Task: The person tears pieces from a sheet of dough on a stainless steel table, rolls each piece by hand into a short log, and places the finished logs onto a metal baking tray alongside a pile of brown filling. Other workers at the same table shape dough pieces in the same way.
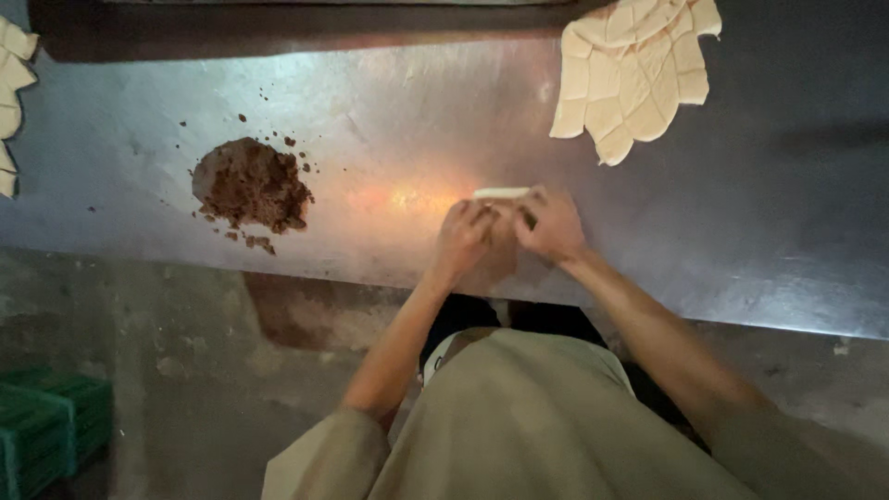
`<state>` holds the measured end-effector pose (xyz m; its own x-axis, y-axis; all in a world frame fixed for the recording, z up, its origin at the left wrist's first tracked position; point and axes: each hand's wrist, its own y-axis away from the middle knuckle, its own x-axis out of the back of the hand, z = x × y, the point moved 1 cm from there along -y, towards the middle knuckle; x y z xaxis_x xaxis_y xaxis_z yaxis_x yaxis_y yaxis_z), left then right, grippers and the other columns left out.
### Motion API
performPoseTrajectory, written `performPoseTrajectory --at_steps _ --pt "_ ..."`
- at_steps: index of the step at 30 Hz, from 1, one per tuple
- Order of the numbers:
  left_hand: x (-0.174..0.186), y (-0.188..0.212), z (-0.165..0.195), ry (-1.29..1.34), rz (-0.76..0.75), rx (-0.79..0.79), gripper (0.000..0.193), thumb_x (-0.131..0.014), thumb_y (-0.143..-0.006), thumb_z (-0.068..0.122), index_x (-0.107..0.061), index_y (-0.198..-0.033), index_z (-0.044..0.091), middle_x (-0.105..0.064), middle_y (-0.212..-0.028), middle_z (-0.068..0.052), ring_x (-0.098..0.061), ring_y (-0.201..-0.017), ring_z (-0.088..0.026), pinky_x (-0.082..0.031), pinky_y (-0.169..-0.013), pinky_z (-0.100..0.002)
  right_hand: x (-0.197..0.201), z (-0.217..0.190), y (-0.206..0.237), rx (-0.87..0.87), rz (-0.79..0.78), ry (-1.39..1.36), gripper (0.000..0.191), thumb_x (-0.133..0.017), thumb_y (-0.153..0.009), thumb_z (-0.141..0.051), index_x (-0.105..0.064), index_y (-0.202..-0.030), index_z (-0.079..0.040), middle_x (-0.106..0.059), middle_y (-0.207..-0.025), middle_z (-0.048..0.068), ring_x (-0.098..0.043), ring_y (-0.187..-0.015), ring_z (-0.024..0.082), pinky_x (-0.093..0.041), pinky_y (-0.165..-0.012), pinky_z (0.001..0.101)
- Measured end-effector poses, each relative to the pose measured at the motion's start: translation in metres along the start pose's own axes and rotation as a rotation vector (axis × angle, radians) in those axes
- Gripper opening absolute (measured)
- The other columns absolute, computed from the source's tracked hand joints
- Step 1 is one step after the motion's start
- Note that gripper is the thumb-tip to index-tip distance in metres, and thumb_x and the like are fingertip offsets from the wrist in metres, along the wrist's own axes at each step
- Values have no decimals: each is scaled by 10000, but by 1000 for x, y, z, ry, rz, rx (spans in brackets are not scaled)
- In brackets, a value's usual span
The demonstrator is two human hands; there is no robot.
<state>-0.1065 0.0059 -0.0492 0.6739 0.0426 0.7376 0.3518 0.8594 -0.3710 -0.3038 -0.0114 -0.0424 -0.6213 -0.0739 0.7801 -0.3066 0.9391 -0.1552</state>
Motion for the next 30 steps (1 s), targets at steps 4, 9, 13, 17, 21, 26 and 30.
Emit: performPoseTrajectory --at_steps 4,9,13,17,21,26,30 --pt "0 -13 -8 49 87 159 217 -663 -910 17 -661 -1126 24 -655 -1143 -152 -604 -1115 -361 -497 -972 -470 5 11 -6 -127 -16 -193 190 -717 -940 -183 -665 -1076 -61 -644 -1027 131 -623 -965 311 -482 -872 434" --pt "17 -5 -2 209 -28 136 357 -707 -884 32 -618 -1226 -21 -594 -1176 -228 -542 -1105 -413 -465 -951 -495 13 15 1 3 -285 -75 251 -743 -905 -236 -669 -1033 -33 -645 -1045 140 -636 -964 321 -470 -916 487" --pt "25 -4 0 271 -63 152 368 -722 -868 68 -649 -1228 51 -611 -1196 -177 -549 -1146 -394 -481 -982 -479 17 11 2 112 -145 -194 476 -752 -903 -278 -653 -1268 10 -592 -1254 216 -567 -1108 423 -466 -937 502" --pt "26 -32 -21 259 10 143 325 -722 -937 85 -656 -1255 69 -633 -1195 -141 -569 -1159 -351 -504 -987 -441 18 12 -19 74 -141 -167 362 -690 -989 -224 -666 -1318 -75 -647 -1261 106 -606 -1186 359 -496 -1017 474" --pt "41 -49 -32 40 -65 116 449 -769 -861 119 -646 -1292 96 -621 -1173 -137 -571 -1079 -366 -467 -930 -484 29 10 -64 149 -183 101 350 -695 -920 -236 -722 -1246 -110 -663 -1289 114 -582 -1180 381 -427 -1002 529" --pt "61 -31 -39 159 38 258 661 -718 -870 59 -474 -1483 92 -502 -1393 -213 -539 -1197 -416 -484 -1015 -450 23 -19 -129 112 -19 -33 558 -466 -1075 -324 -456 -1525 7 -414 -1598 233 -334 -1502 430 -235 -1231 569" --pt "83 12 -41 461 -54 556 466 -631 -955 44 -565 -1410 122 -503 -1412 -172 -602 -1164 -321 -553 -965 -363 -26 -46 -124 -68 -13 349 677 -401 -1121 -371 -258 -1656 20 -142 -1739 273 -58 -1597 500 -34 -1276 649"
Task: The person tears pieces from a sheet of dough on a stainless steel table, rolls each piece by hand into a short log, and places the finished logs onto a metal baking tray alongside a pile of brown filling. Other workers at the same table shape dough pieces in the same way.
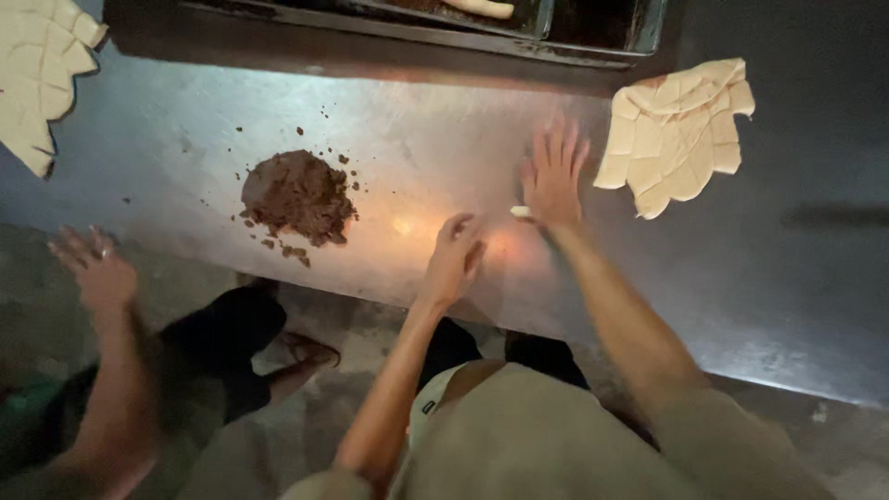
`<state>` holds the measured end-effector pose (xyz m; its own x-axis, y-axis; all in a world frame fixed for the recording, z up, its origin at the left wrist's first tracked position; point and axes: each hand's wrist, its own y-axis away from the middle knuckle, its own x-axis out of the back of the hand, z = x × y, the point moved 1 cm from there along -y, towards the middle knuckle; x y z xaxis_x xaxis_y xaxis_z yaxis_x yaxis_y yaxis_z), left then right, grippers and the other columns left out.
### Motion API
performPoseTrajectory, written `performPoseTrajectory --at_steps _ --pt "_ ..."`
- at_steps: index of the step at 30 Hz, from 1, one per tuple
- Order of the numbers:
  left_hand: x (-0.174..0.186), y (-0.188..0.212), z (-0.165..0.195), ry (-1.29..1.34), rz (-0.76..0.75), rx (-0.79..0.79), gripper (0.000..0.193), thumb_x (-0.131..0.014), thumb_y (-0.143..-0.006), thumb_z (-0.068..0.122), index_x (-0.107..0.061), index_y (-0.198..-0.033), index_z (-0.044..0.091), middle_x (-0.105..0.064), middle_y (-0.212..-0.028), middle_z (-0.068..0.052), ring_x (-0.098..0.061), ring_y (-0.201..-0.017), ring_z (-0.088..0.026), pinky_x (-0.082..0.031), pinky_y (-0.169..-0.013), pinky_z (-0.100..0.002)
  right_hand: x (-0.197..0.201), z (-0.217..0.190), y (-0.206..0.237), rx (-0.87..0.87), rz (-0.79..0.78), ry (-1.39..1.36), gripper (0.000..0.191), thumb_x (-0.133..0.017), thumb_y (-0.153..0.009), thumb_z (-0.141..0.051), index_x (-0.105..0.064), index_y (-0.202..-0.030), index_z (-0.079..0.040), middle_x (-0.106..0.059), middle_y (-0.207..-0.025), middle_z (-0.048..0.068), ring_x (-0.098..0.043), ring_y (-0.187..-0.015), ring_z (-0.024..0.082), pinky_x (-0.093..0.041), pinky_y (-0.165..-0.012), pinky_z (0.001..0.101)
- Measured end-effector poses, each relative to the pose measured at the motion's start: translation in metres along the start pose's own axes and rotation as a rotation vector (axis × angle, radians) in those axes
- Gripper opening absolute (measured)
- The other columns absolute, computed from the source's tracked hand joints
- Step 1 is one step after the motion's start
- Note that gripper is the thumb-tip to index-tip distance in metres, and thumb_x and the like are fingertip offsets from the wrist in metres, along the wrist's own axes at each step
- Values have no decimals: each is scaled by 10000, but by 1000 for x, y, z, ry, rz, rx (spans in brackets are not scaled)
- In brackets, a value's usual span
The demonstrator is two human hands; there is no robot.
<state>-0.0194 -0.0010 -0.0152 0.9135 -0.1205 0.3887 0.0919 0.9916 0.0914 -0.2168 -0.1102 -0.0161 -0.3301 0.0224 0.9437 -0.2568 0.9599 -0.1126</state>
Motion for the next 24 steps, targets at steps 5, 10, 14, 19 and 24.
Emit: performPoseTrajectory --at_steps 5,10,14,19,24 --pt "73 53 -7 100 111 -17 366 -607 -977 15 -628 -1335 86 -524 -1365 -171 -590 -1203 -259 -593 -924 -310 -30 4 -4 -218 -91 74 770 -436 -1087 -443 -207 -1629 54 -22 -1645 372 20 -1502 577 6 -1160 729" --pt "121 57 -11 15 183 52 269 -613 -986 33 -691 -1240 71 -648 -1215 -115 -672 -1031 -230 -572 -843 -328 -28 7 -19 -302 193 44 718 -532 -1116 -360 -257 -1657 24 -86 -1694 373 -50 -1555 563 -49 -1242 710" --pt "145 55 -24 81 196 -32 224 -590 -1007 29 -707 -1196 55 -682 -1170 -96 -680 -1021 -207 -568 -826 -306 -34 -22 19 -364 154 63 600 -625 -999 -321 -421 -1484 -31 -342 -1497 326 -296 -1399 514 -218 -1117 656" --pt "154 55 -36 64 108 -20 198 -600 -994 26 -708 -1159 38 -702 -1088 -96 -669 -911 -189 -542 -790 -294 -40 -1 -11 -568 267 158 467 -616 -1098 -390 -503 -1371 -29 -485 -1341 267 -441 -1256 460 -329 -1034 617" --pt "159 50 -31 14 36 -1 197 -607 -964 9 -706 -1132 36 -690 -1019 -92 -663 -867 -183 -541 -773 -290 -36 -15 1 -535 226 28 531 -608 -1046 -424 -508 -1402 -44 -505 -1320 259 -453 -1226 455 -339 -999 619"
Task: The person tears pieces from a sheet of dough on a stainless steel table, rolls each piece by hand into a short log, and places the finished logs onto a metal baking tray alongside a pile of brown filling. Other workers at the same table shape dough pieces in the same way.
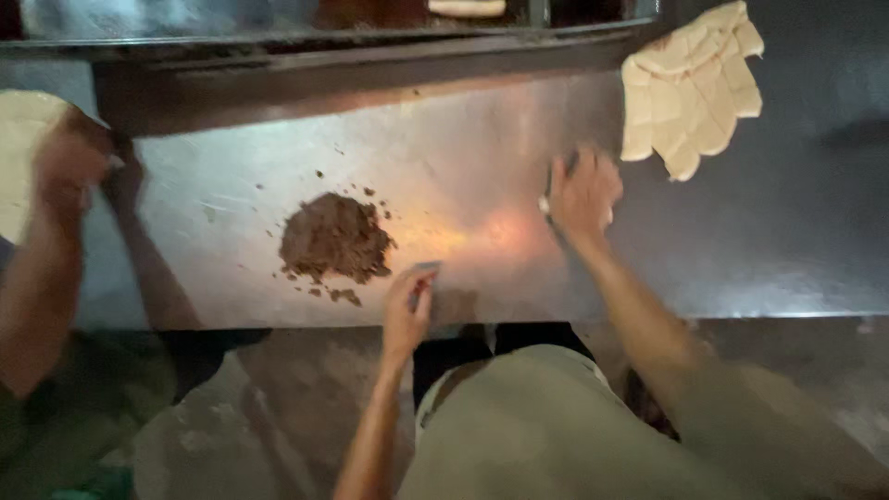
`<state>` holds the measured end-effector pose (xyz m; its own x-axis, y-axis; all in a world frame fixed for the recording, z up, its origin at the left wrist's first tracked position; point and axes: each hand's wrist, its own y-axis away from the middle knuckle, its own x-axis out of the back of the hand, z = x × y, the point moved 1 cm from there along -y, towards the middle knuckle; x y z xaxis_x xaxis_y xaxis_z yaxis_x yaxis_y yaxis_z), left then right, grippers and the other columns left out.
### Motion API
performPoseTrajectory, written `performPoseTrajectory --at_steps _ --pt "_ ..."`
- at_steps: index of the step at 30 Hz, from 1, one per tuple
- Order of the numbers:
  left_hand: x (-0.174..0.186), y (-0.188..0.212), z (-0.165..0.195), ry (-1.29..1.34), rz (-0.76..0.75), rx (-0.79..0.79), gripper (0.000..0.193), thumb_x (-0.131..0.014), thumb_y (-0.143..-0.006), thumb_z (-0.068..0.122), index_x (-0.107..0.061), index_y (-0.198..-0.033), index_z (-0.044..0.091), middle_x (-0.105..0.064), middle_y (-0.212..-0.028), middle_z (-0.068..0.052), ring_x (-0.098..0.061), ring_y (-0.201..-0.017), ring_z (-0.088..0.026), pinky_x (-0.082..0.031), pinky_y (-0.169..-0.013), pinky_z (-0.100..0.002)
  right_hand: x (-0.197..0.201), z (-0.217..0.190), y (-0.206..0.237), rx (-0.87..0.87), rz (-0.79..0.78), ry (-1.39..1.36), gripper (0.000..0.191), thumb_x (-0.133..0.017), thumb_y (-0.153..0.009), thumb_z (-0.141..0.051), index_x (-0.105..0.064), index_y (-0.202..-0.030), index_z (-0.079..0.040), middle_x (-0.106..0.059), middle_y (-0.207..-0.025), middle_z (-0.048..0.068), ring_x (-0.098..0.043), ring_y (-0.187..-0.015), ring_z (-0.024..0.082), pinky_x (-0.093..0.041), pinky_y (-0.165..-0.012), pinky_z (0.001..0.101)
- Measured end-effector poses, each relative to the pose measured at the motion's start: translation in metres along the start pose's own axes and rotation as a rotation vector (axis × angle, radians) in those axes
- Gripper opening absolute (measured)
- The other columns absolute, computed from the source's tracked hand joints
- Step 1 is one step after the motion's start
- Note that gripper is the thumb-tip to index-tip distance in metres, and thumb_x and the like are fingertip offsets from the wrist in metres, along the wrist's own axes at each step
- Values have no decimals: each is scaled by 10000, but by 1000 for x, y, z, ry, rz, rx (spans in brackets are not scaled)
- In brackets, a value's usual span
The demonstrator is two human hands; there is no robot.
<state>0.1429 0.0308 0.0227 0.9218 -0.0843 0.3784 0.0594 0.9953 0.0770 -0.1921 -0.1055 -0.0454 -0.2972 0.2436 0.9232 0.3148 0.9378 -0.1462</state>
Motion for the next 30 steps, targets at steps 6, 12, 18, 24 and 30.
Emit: performPoseTrajectory --at_steps 6,12,18,24,30 --pt "-22 -8 8 -10 -139 19 229 -598 -962 -3 -705 -1157 49 -684 -1001 -119 -664 -853 -231 -552 -777 -317 2 -5 -19 -77 41 147 507 -550 -1102 -476 -543 -1343 -31 -500 -1311 290 -455 -1217 476 -339 -999 639" --pt "-85 -33 15 -45 -225 -275 285 -636 -942 8 -660 -1222 58 -670 -1214 -158 -664 -1081 -352 -553 -910 -396 14 9 83 201 73 100 535 -630 -949 -482 -565 -1369 -157 -500 -1402 202 -402 -1327 434 -267 -1032 634" --pt "-146 -45 11 -199 -359 -388 679 -760 -839 167 -484 -1450 61 -565 -1344 -209 -538 -1184 -429 -463 -992 -504 48 109 155 236 -2 -245 656 -652 -1056 -524 -455 -1466 -51 -449 -1487 183 -372 -1394 390 -292 -1164 518" --pt "-183 -58 22 -390 -278 -453 692 -822 -817 268 -545 -1429 100 -565 -1310 -164 -546 -1107 -396 -462 -925 -498 53 111 100 398 -310 -263 812 -737 -833 -557 -531 -1490 -126 -541 -1405 145 -462 -1270 339 -316 -1052 502" --pt "-186 -61 43 -383 -269 -414 490 -811 -830 204 -664 -1293 135 -598 -1226 -99 -565 -1073 -353 -478 -930 -457 58 106 79 511 -410 -294 736 -733 -831 -547 -599 -1423 -131 -553 -1365 130 -477 -1265 331 -323 -1031 500"
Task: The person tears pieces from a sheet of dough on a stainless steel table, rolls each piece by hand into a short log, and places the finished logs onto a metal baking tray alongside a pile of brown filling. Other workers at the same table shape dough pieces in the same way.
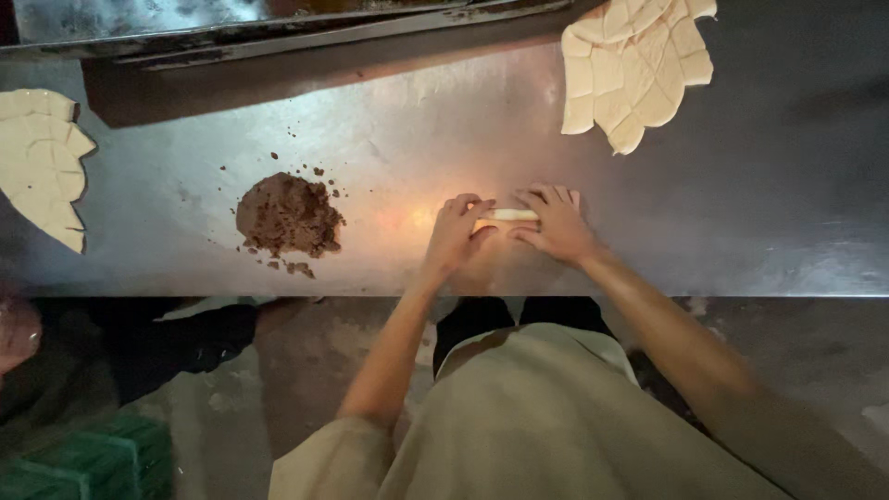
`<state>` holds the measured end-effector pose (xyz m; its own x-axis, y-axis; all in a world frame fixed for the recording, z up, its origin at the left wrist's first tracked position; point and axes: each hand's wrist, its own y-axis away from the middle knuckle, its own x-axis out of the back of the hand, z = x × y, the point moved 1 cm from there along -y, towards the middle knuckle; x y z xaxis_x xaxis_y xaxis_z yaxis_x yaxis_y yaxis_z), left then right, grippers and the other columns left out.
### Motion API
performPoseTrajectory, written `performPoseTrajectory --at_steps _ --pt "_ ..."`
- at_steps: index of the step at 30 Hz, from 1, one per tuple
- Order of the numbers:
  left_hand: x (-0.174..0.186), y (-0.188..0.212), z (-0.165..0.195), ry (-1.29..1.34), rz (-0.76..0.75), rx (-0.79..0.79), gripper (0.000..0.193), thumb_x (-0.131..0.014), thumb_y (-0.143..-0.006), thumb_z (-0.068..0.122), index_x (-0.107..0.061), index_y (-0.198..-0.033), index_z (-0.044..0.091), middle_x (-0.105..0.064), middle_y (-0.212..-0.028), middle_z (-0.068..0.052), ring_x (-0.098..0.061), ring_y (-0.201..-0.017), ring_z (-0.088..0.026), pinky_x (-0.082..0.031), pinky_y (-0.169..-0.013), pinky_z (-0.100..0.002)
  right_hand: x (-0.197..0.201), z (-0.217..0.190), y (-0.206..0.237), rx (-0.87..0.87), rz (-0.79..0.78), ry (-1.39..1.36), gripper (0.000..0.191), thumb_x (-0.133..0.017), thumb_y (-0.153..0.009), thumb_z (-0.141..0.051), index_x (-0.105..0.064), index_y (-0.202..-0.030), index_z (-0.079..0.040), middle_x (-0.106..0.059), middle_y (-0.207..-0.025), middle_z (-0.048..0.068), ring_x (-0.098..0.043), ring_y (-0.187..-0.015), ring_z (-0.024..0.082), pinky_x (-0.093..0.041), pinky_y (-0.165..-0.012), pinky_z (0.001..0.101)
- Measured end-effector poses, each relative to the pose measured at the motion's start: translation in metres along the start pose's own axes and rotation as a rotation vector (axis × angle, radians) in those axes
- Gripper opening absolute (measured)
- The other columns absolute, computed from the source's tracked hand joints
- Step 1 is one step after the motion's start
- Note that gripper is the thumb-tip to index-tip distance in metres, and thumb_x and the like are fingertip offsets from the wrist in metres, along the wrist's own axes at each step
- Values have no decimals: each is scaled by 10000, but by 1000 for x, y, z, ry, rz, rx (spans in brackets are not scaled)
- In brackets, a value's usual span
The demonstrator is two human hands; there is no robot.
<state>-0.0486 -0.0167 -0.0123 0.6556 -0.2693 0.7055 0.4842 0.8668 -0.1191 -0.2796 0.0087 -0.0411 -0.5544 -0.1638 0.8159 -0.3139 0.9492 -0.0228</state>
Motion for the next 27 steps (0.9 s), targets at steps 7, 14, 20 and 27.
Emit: performPoseTrajectory --at_steps 7,14,20,27 --pt "-13 -7 -2 71 62 -57 310 -816 -869 170 -670 -1140 133 -670 -1192 -36 -628 -1106 -307 -503 -960 -436 -1 2 -11 79 -56 -81 434 -726 -893 -414 -691 -1234 -148 -656 -1259 77 -560 -1199 313 -394 -984 488" --pt "1 5 1 569 50 256 326 -698 -941 51 -647 -1262 76 -737 -1188 -81 -696 -1055 -160 -562 -852 -291 24 -4 -46 248 -149 -500 415 -683 -932 -191 -617 -1290 8 -683 -1139 230 -683 -984 417 -538 -815 484" --pt "42 5 -27 469 145 260 521 -693 -908 27 -533 -1401 80 -580 -1395 -151 -625 -1217 -282 -569 -922 -359 49 -41 -130 436 -344 -225 245 -686 -872 -146 -670 -1091 -36 -701 -1018 206 -655 -933 405 -515 -816 503" --pt "86 29 -90 22 333 95 446 -700 -918 30 -608 -1354 56 -574 -1354 -212 -578 -1214 -427 -515 -992 -464 129 -87 -344 353 -448 497 193 -659 -905 -149 -746 -1076 -129 -743 -1076 104 -703 -979 278 -572 -847 430"
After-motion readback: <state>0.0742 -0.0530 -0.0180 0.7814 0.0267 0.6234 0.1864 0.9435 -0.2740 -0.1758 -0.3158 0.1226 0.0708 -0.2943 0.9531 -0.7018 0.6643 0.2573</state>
